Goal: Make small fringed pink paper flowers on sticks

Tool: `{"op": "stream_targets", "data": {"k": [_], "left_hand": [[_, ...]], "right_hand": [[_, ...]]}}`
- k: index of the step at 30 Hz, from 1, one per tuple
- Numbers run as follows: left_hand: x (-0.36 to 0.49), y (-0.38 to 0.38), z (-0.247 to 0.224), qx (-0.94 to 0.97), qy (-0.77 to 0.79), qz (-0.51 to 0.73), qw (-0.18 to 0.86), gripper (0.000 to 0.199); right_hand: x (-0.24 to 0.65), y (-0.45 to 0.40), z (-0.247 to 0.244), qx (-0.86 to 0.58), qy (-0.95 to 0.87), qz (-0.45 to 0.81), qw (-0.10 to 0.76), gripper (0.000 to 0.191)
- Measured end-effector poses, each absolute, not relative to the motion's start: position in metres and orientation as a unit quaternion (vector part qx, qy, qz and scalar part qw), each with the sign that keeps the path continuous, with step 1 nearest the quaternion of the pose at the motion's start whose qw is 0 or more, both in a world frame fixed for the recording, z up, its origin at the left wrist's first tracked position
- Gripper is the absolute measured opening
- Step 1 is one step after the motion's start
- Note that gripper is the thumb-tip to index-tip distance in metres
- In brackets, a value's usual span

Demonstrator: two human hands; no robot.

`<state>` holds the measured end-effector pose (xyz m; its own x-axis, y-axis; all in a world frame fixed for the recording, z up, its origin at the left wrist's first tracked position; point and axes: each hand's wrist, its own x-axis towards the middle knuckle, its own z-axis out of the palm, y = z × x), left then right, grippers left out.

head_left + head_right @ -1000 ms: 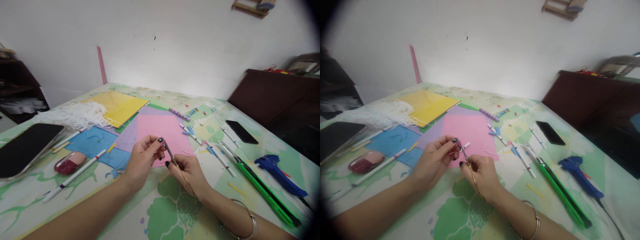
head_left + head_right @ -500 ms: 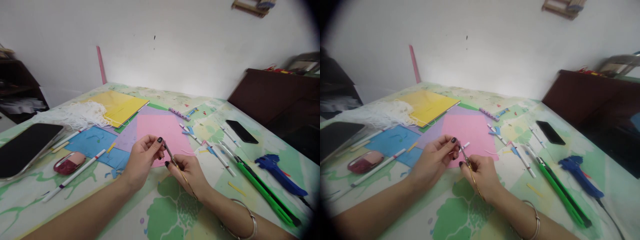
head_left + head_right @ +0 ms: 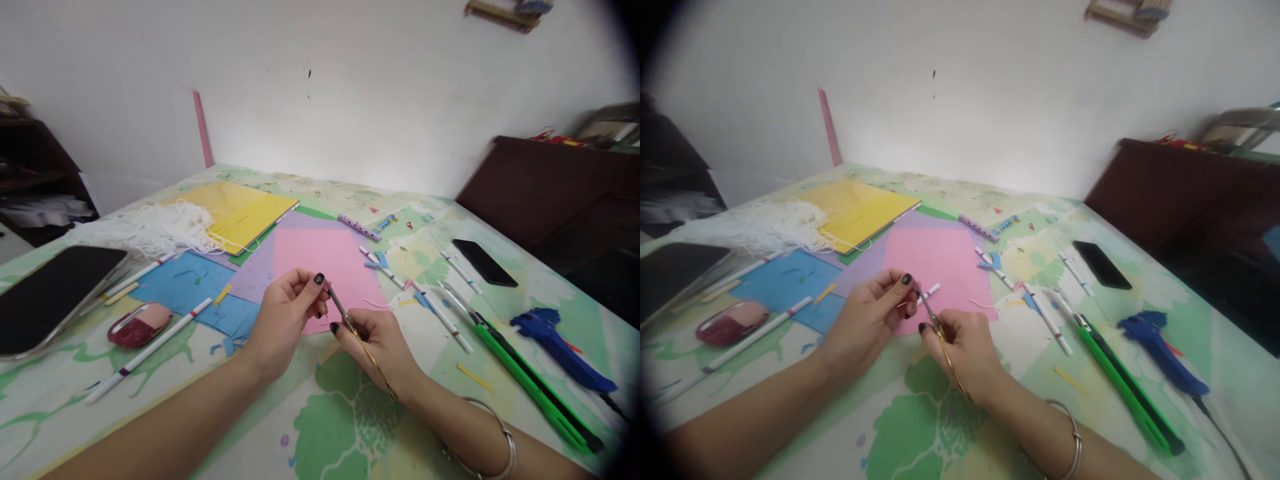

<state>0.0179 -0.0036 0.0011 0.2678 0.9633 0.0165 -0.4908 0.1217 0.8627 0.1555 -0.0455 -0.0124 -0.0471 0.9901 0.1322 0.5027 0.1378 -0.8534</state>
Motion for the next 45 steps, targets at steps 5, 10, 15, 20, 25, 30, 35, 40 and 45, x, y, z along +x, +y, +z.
{"op": "stream_targets", "data": {"k": [5,10,15,20,25,30,35,40,45], "left_hand": [[0.0181,-0.0024,0.0008,0.396,0.297,0.533,0.686,0.015],[0.0178,-0.0021,0.0013,0.394,0.298,0.530,0.689,0.016],[0.0179,-0.0020,0.0000,0.393,0.298,0.532,0.688,0.014],[0.0178,-0.0015,-0.0010,0.399,0.299,0.531,0.685,0.012],[0.0177,-0.0007,-0.0023,0.397,0.299,0.533,0.685,0.012],[0.0177,-0.0001,-0.0036,0.391,0.303,0.535,0.685,0.014],[0.0181,0.0013,-0.0041,0.390,0.302,0.534,0.687,0.015],[0.0185,0.0006,-0.0038,0.396,0.306,0.530,0.685,0.015],[0.0183,-0.0027,-0.0003,0.398,0.307,0.517,0.693,0.014]], "right_hand": [[0.1553,-0.0457,-0.0125,-0.579,-0.644,0.323,0.382,0.031],[0.1552,-0.0458,-0.0122,-0.579,-0.645,0.324,0.379,0.031],[0.1562,-0.0472,-0.0126,-0.579,-0.640,0.335,0.379,0.032],[0.1563,-0.0465,-0.0141,-0.579,-0.638,0.342,0.374,0.032],[0.1553,-0.0456,-0.0136,-0.582,-0.639,0.340,0.373,0.032],[0.1549,-0.0451,-0.0133,-0.585,-0.639,0.336,0.370,0.032],[0.1553,-0.0450,-0.0144,-0.589,-0.637,0.340,0.363,0.031],[0.1560,-0.0455,-0.0129,-0.590,-0.628,0.355,0.363,0.031],[0.1557,-0.0452,-0.0097,-0.576,-0.611,0.399,0.368,0.031]]}}
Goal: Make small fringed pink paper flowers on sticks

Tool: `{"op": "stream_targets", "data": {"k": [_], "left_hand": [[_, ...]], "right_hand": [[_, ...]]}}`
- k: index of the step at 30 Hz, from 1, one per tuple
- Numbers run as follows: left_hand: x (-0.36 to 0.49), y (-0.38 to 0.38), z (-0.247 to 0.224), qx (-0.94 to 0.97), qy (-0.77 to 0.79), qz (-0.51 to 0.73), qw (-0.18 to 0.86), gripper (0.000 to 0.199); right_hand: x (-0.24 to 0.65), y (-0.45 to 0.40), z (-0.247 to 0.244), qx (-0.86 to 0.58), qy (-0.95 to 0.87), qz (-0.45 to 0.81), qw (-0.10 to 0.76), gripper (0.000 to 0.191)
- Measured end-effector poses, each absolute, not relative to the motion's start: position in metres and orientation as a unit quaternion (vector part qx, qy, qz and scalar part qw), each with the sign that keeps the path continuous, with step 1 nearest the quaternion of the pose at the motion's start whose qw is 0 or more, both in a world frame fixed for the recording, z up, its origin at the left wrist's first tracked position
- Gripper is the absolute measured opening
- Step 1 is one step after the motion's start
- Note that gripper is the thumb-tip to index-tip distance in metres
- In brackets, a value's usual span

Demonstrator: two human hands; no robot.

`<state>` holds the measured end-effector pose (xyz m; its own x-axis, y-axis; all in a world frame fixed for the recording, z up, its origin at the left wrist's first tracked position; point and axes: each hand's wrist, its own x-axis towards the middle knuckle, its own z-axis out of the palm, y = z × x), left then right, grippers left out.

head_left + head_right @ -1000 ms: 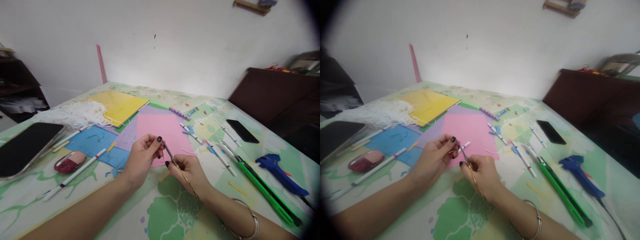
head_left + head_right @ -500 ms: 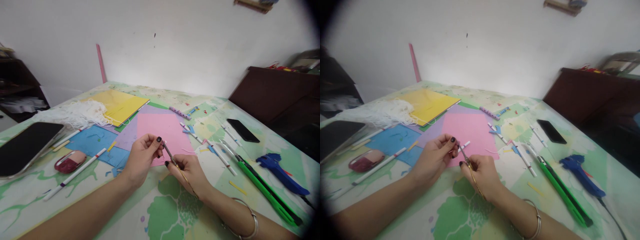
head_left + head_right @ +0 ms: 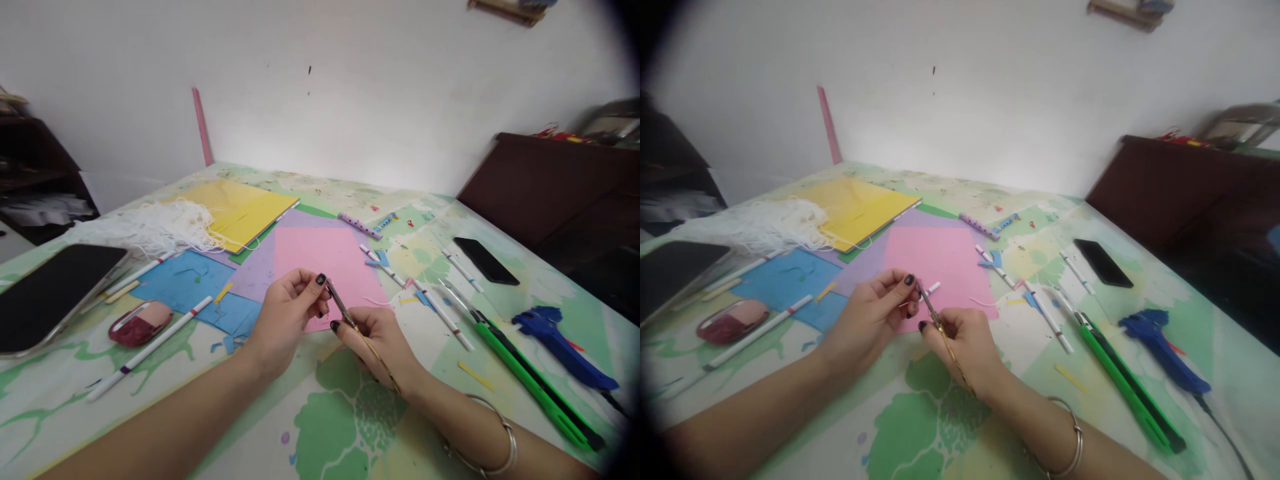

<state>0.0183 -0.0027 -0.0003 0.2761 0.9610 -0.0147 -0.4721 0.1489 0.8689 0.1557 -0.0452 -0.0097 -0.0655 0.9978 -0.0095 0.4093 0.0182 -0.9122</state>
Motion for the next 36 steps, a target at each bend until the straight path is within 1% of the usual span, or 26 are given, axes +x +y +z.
{"op": "stream_targets", "data": {"k": [5,17,36], "left_hand": [[0.0184,-0.0037,0.0007,0.393,0.300,0.506,0.707,0.012],[0.0178,-0.0047,0.0015,0.413,0.277,0.489,0.716,0.007],[0.0178,-0.0066,0.0040,0.412,0.282,0.482,0.720,0.008]], "right_hand": [[0.1555,-0.0467,-0.0058,-0.562,-0.586,0.449,0.373,0.029],[0.1538,-0.0463,0.0008,-0.554,-0.550,0.498,0.378,0.025],[0.1564,-0.0471,-0.0008,-0.555,-0.567,0.483,0.371,0.029]]}}
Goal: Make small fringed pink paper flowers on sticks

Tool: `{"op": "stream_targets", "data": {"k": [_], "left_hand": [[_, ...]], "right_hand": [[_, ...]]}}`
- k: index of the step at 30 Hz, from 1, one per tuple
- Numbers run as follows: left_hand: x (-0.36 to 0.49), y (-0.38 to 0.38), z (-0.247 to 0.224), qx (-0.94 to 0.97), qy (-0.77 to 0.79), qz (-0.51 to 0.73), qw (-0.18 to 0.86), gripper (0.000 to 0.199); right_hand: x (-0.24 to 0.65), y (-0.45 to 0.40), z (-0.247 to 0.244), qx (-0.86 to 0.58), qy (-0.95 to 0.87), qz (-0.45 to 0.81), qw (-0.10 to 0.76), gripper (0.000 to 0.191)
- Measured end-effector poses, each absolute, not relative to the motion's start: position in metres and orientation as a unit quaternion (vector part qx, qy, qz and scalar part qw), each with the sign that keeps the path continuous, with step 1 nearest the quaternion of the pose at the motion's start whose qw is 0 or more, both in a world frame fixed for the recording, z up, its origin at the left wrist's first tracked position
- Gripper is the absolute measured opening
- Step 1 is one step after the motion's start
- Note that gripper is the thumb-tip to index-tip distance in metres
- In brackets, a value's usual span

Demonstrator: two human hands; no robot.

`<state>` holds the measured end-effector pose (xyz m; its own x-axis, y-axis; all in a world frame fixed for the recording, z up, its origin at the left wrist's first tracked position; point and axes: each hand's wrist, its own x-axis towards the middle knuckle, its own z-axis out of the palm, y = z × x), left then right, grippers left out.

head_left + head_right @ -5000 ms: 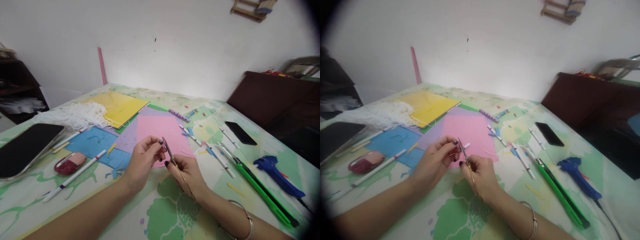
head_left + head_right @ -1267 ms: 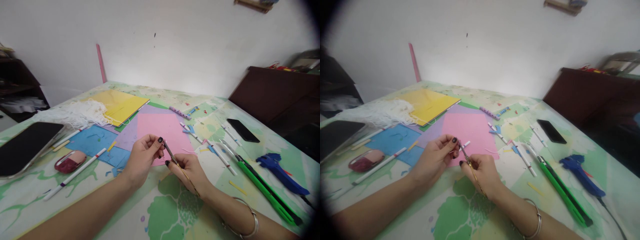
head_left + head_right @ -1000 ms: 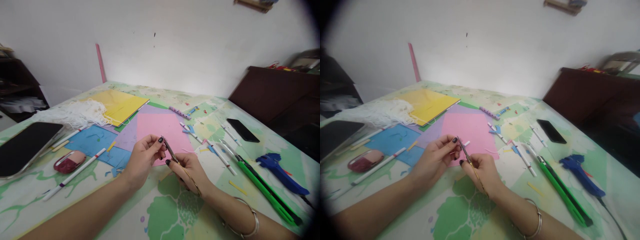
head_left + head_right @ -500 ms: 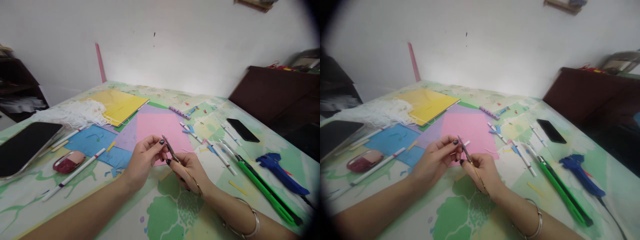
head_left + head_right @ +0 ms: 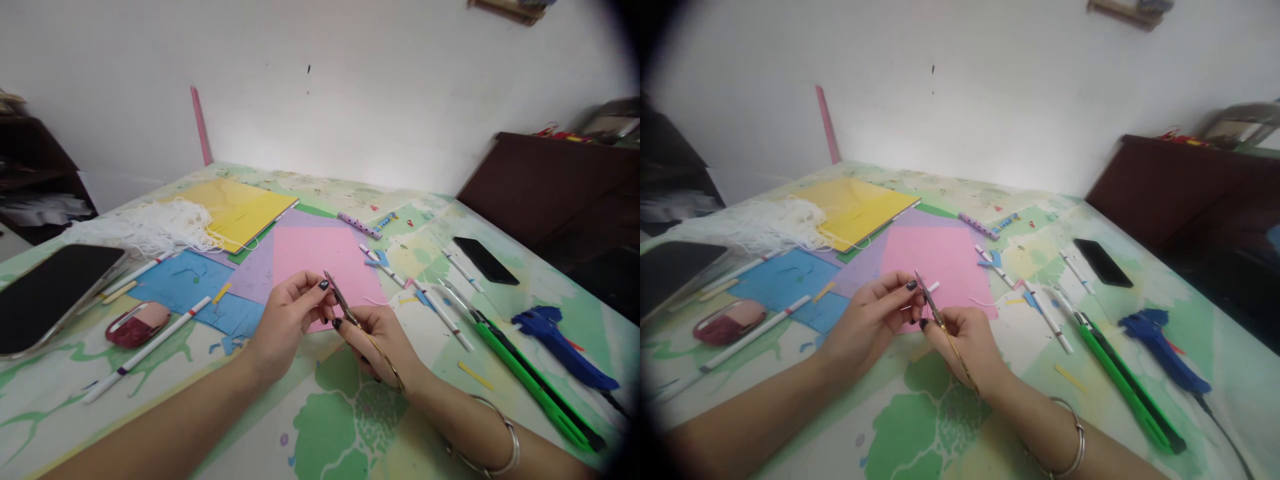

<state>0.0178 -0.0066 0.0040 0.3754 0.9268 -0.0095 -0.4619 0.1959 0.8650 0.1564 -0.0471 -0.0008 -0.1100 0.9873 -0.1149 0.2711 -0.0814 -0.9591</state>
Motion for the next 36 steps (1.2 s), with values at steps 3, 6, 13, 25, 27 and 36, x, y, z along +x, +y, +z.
{"op": "stream_targets", "data": {"k": [3,6,13,25,27,36], "left_hand": [[0.0179,-0.0066,0.0035,0.414,0.282,0.483,0.718,0.008],[0.0174,-0.0063,0.0023,0.416,0.280,0.488,0.714,0.008],[0.0167,-0.0058,0.0031,0.416,0.287,0.495,0.707,0.008],[0.0177,-0.0053,0.0057,0.409,0.306,0.499,0.700,0.009],[0.0177,-0.0050,0.0055,0.407,0.306,0.499,0.701,0.009],[0.0176,-0.0056,0.0059,0.412,0.313,0.498,0.696,0.009]], "right_hand": [[0.1556,-0.0469,0.0006,-0.562,-0.564,0.479,0.370,0.029],[0.1558,-0.0467,0.0013,-0.563,-0.564,0.477,0.370,0.029],[0.1572,-0.0464,-0.0002,-0.567,-0.576,0.458,0.370,0.029],[0.1578,-0.0457,-0.0018,-0.568,-0.572,0.459,0.372,0.029],[0.1578,-0.0458,-0.0015,-0.571,-0.574,0.454,0.372,0.030],[0.1579,-0.0459,-0.0016,-0.572,-0.576,0.451,0.372,0.032]]}}
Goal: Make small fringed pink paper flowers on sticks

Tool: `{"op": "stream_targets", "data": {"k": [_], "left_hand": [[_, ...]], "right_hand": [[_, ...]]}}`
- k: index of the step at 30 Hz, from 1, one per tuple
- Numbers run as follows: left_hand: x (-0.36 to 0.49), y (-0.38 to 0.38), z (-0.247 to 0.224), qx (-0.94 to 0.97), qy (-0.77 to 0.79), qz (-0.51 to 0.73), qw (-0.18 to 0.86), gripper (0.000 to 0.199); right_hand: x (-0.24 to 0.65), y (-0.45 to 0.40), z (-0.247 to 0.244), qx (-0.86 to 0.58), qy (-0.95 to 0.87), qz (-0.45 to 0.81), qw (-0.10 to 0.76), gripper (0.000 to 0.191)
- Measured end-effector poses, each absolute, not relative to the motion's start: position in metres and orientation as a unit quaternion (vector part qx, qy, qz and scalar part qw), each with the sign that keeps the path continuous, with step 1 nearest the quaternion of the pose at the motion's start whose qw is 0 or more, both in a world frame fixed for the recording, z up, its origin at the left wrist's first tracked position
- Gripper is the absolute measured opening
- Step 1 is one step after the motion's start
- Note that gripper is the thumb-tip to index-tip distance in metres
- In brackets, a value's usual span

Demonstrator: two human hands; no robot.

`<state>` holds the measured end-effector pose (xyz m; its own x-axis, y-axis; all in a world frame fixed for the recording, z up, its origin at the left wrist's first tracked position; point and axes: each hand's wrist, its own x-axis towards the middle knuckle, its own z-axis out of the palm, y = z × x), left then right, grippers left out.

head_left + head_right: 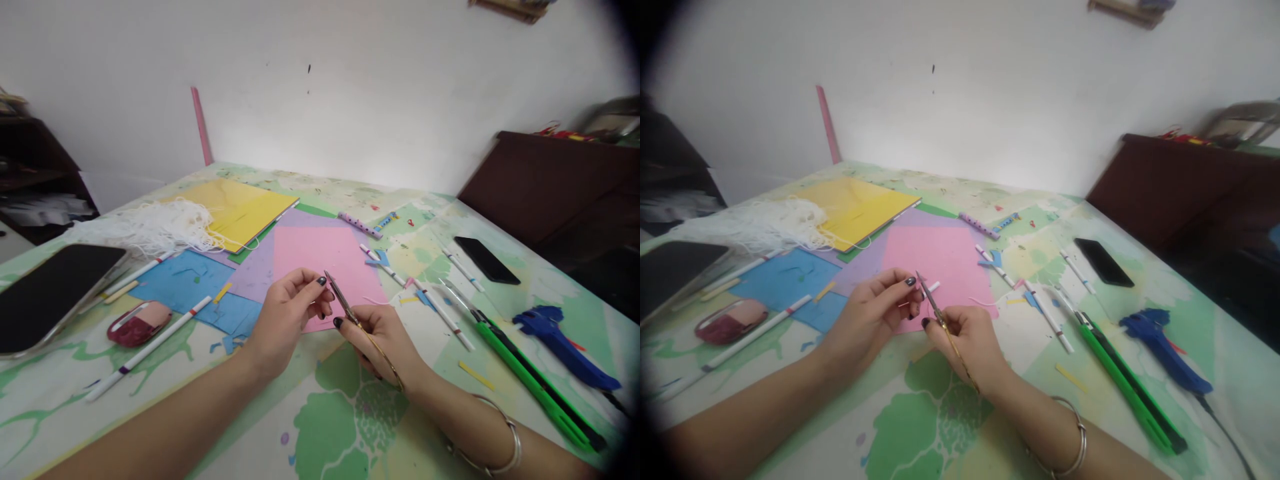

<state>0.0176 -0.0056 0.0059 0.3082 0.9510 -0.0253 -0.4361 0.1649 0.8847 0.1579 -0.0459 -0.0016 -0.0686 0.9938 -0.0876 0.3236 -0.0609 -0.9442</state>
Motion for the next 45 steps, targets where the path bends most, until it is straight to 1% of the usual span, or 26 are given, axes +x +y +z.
{"op": "stream_targets", "data": {"k": [15,28,45], "left_hand": [[0.0178,-0.0044,0.0055,0.415,0.320,0.498,0.691,0.010],[0.0170,-0.0015,0.0071,0.434,0.343,0.503,0.664,0.012],[0.0165,0.0009,0.0035,0.453,0.348,0.513,0.641,0.010]], "right_hand": [[0.1582,-0.0452,-0.0027,-0.573,-0.576,0.449,0.372,0.032],[0.1589,-0.0452,-0.0016,-0.578,-0.585,0.436,0.366,0.033],[0.1595,-0.0445,-0.0035,-0.581,-0.583,0.436,0.364,0.032]]}}
